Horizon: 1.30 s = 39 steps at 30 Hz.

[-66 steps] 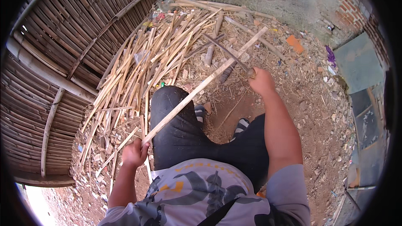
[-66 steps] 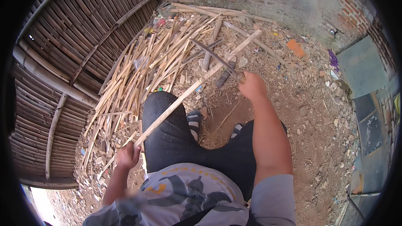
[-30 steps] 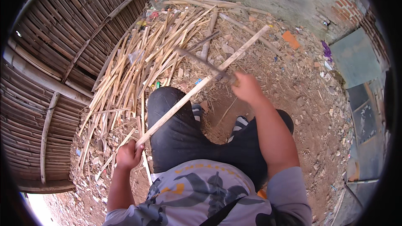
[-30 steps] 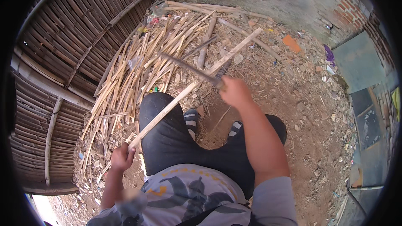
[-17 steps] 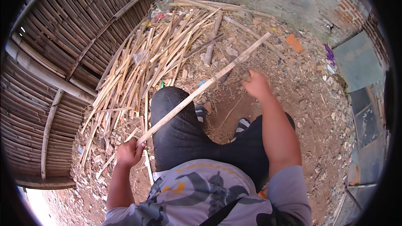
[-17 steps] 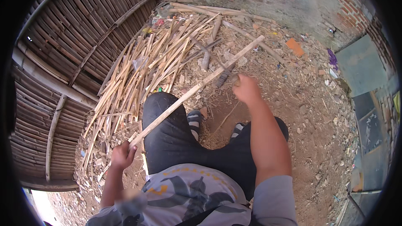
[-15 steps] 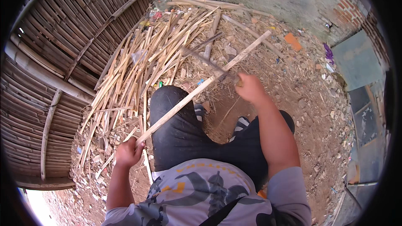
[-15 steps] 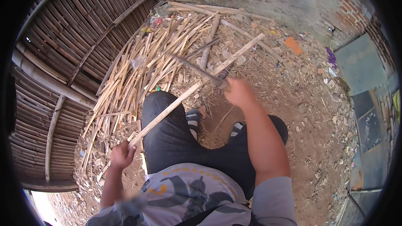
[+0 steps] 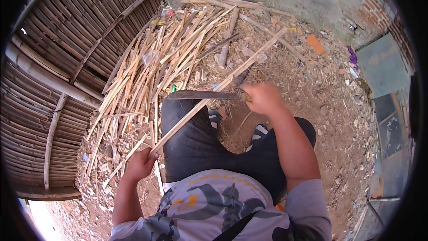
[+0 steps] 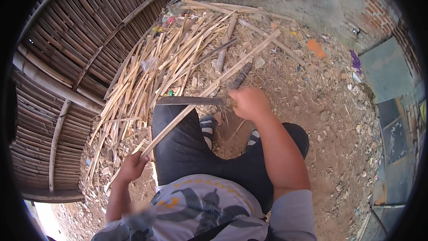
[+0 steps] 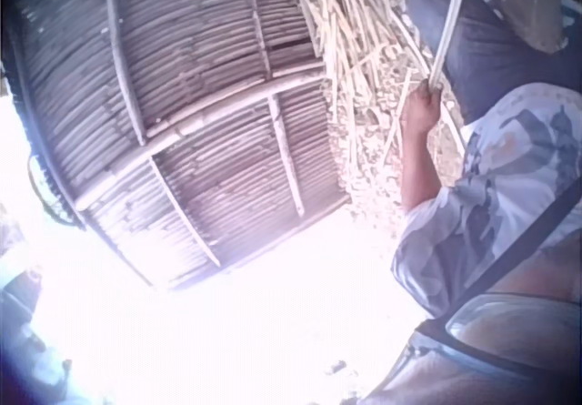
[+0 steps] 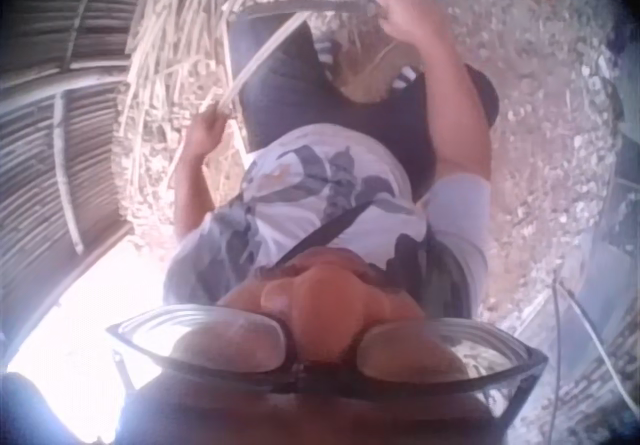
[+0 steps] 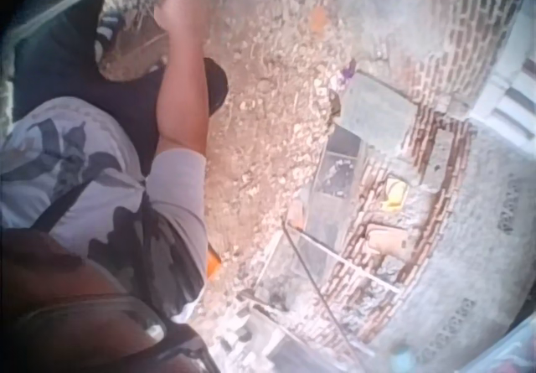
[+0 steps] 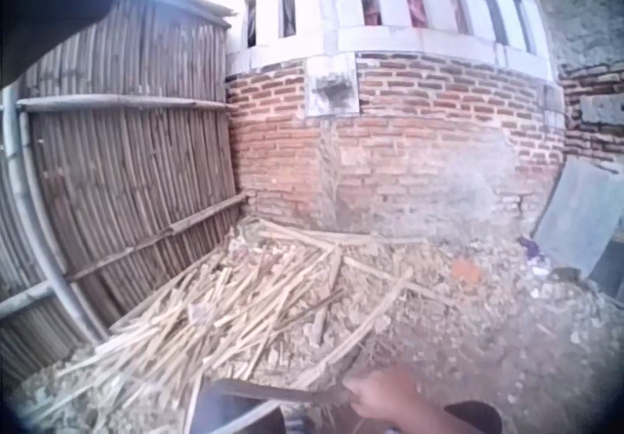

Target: The person shapes a thin strip of bamboo by shaving off excess material with a blade held in their right hand while supporting the strip with their left hand and lap.

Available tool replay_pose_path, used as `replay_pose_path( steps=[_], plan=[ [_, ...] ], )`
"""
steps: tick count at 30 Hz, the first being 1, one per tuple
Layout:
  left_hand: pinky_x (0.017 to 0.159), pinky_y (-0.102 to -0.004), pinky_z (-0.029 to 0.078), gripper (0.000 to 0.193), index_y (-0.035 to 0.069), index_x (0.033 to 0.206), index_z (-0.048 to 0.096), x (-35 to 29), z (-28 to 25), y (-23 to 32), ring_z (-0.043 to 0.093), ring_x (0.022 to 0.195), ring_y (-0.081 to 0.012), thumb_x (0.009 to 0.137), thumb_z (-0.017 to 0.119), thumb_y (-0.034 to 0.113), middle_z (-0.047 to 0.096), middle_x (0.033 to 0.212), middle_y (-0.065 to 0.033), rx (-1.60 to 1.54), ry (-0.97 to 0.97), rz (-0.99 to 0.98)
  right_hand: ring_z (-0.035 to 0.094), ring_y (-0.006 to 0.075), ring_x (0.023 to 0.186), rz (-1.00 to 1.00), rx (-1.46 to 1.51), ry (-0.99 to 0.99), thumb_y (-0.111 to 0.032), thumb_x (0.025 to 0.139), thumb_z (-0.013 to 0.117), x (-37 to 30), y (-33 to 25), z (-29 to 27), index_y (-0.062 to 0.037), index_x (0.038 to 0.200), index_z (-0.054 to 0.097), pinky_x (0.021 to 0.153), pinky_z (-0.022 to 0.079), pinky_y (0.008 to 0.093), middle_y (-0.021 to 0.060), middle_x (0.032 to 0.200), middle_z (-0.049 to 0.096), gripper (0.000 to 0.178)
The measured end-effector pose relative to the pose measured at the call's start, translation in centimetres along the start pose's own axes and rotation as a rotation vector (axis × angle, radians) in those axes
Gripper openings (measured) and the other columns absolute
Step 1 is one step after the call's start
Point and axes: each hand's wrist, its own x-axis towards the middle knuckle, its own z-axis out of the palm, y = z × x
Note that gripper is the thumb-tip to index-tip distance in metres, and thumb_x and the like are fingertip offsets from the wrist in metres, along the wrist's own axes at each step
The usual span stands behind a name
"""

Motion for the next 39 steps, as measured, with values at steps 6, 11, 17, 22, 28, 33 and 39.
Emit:
replay_pose_path(
  steps=[6,11,17,22,28,33,39],
  plan=[
    [0.054,-0.0474,0.046,0.038,0.001,0.080,0.061,-0.1,1.2,0.5,0.062,0.059,-0.0415,0.098,0.064,0.034,0.061,0.063,-0.0207,0.078,0.154,0.041,0.068,0.0386,0.080,0.416,0.270,0.089,-0.015,0.079,0.069,1.0,5.7,1.3,-0.0079,0.096,0.067,0.073,0.055,0.0483,0.0175,0.083,0.069,0.019],
    [0.056,-0.0503,0.047,0.043,0.001,0.075,0.059,-0.1,1.8,0.4,0.062,0.062,-0.0447,0.100,0.059,0.037,0.061,0.064,-0.0226,0.043,0.201,0.057,0.068,0.0394,0.082,0.209,0.234,-0.021,-0.015,0.078,0.069,0.4,2.6,0.9,-0.0065,0.096,0.067,0.073,0.053,0.0472,0.0193,0.087,0.070,0.020],
    [0.058,-0.0520,0.046,0.045,0.002,0.076,0.059,0.6,2.2,-0.9,0.061,0.063,-0.0456,0.101,0.057,0.038,0.061,0.067,-0.0228,0.141,0.219,0.085,0.069,0.0373,0.086,0.317,0.314,-0.074,-0.016,0.077,0.071,0.9,4.5,1.2,-0.0089,0.104,0.069,0.077,0.054,0.0450,0.0181,0.088,0.070,0.029],
    [0.057,-0.0501,0.046,0.047,0.001,0.074,0.059,0.8,1.5,-1.4,0.059,0.061,-0.0446,0.102,0.056,0.038,0.059,0.063,-0.0224,0.070,0.171,0.104,0.068,0.0377,0.084,0.390,0.371,0.076,-0.015,0.077,0.070,1.1,6.4,1.9,-0.0083,0.104,0.068,0.076,0.054,0.0453,0.0188,0.090,0.070,0.028],
    [0.055,-0.0470,0.045,0.047,0.001,0.076,0.061,0.8,1.1,-1.4,0.059,0.059,-0.0429,0.102,0.057,0.039,0.059,0.063,-0.0216,0.055,0.167,0.126,0.068,0.0386,0.084,0.135,0.119,-0.089,-0.016,0.075,0.069,0.5,1.5,0.3,-0.0056,0.105,0.069,0.075,0.054,0.0455,0.0207,0.092,0.070,0.032],
    [0.055,-0.0447,0.046,0.051,0.000,0.077,0.062,1.2,0.6,-1.1,0.061,0.055,-0.0336,0.102,0.058,0.043,0.060,0.062,-0.0203,-0.052,0.148,0.130,0.068,0.0392,0.085,0.339,0.244,-0.012,-0.016,0.075,0.070,1.1,7.5,2.2,-0.0062,0.104,0.070,0.075,0.054,0.0457,0.0207,0.090,0.070,0.030],
    [0.053,-0.0432,0.044,0.050,0.000,0.076,0.061,0.6,2.1,-2.7,0.055,0.052,-0.0342,0.103,0.057,0.042,0.058,0.060,-0.0189,-0.093,0.101,0.035,0.067,0.0394,0.079,0.070,0.162,0.028,-0.016,0.078,0.070,0.5,1.1,0.3,-0.0023,0.102,0.068,0.072,0.052,0.0447,0.0227,0.083,0.068,0.028]
  ],
)
